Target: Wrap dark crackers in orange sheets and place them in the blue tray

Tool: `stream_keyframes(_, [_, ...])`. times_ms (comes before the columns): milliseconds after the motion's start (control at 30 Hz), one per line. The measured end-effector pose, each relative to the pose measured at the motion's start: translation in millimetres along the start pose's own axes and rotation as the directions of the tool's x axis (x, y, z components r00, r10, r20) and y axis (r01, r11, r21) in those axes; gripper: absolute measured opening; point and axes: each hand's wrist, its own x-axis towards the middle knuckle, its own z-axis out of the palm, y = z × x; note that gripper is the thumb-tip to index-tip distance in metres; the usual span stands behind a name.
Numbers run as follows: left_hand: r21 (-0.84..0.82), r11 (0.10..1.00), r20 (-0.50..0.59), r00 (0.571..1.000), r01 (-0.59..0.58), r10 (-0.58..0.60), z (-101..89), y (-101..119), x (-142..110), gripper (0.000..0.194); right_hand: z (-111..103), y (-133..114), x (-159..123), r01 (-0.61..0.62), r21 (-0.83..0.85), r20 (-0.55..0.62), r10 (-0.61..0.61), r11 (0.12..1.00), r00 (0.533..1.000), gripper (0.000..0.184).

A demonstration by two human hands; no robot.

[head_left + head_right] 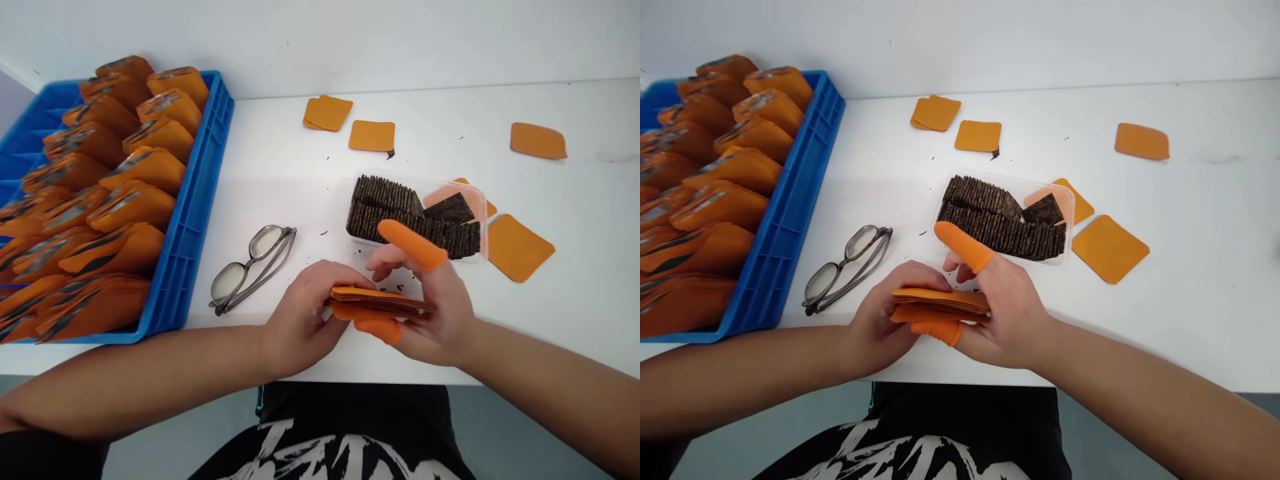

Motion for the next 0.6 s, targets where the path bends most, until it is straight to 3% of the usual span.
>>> stream_keyframes(133, [0.071,0.997,0.079,0.996,-0.038,0.032,-1.6,0.7,3.1,0.039,-9.7,-2.8,3.8,0.169,0.061,-0.043,-0.167,0.984,0.985,0.048])
stream_keyframes(200, [0.106,0.994,0.093,0.995,-0.03,0.02,-1.8,1.7,5.4,0.032,-12.3,-1.7,5.6,0.276,-0.052,0.05,-0.274,0.96,0.96,0.039])
stream_keyframes(267, [0.161,0.987,0.093,0.996,-0.014,-0.001,-1.3,3.0,8.1,0.017,-12.8,-0.4,6.7,0.338,-0.191,0.179,-0.306,0.922,0.935,0.029])
stream_keyframes(333, [0.175,0.984,0.07,0.997,-0.03,0.018,-0.7,3.9,10.9,0.013,-12.2,-0.2,6.7,0.358,-0.243,0.215,-0.31,0.902,0.926,0.024])
stream_keyframes(467, [0.116,0.991,0.081,0.995,-0.061,0.052,-0.4,3.9,14.7,0.015,-13.0,-3.3,6.0,0.333,-0.193,0.149,-0.308,0.923,0.94,0.027])
stream_keyframes(600, [0.176,0.984,0.099,0.995,-0.011,-0.007,-3.0,4.9,15.5,0.02,-18.5,-4.8,8.9,0.314,-0.172,0.142,-0.292,0.934,0.946,0.015])
